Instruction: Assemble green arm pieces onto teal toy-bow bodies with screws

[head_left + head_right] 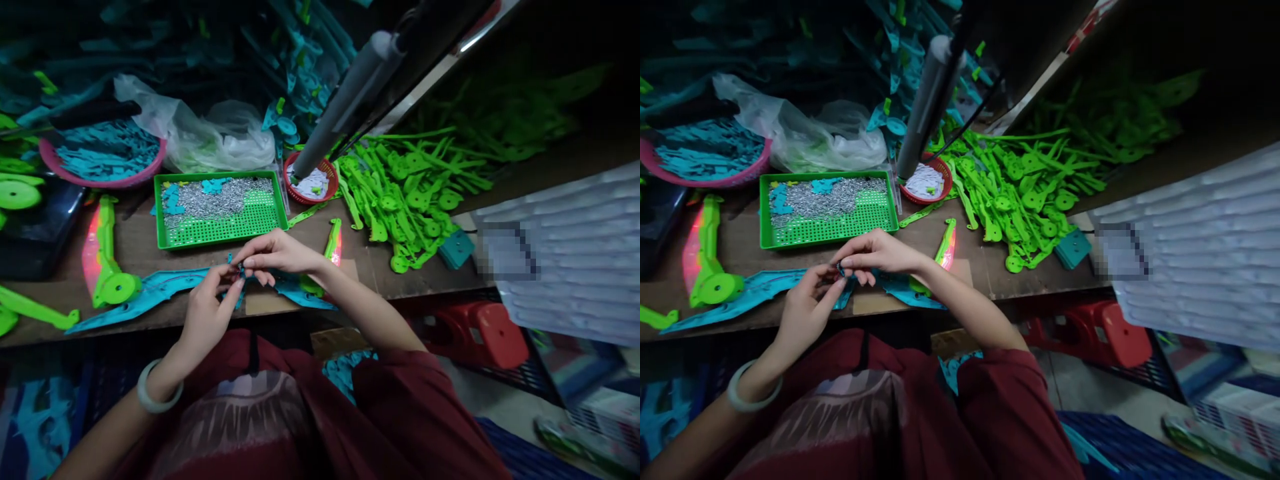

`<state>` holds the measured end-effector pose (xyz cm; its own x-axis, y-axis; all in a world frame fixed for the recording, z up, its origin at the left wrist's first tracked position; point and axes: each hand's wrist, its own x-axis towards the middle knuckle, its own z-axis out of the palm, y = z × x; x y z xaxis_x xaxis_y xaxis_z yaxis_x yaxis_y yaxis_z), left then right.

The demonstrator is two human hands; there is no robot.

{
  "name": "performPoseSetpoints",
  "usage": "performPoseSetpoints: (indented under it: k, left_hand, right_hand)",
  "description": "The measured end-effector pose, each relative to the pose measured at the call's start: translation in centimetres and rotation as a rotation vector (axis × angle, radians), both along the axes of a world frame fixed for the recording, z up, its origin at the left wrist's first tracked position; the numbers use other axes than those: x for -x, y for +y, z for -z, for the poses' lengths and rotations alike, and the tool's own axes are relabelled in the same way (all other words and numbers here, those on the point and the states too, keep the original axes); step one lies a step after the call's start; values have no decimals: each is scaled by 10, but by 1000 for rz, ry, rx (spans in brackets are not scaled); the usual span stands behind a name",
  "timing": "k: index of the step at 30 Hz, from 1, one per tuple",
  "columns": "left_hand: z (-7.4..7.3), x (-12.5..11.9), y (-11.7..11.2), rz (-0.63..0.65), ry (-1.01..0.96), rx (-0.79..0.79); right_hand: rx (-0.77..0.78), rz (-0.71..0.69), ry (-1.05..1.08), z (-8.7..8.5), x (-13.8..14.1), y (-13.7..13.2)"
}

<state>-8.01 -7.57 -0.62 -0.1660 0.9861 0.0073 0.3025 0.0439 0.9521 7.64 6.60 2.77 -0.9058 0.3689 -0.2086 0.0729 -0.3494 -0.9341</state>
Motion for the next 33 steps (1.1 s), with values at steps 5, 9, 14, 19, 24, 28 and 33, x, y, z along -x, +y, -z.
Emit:
performPoseSetpoints:
  k: [5, 9, 14, 19, 24, 28, 33]
  left_hand:
    - [0, -2, 4, -4, 7, 1]
    - [-1, -9, 1, -19, -38, 13]
    - [1, -7, 0, -37, -63, -13]
    - [-2, 0, 0, 14, -122, 5]
    - [-2, 5, 8, 73, -98, 33]
    - [-4, 7, 9, 71, -102, 38]
    - [-5, 8, 11, 98, -107, 68]
  right_hand:
    - [51, -66, 31, 6, -3, 2]
    - [46, -22, -26, 7, -5, -6]
    - [26, 96, -125, 14, -3, -8]
    - [34, 30, -69, 6, 2, -8]
    - [1, 54, -37, 7, 6, -5]
    - [-1, 20, 4, 10, 8, -5]
    - [-71, 29, -23, 9, 8, -2]
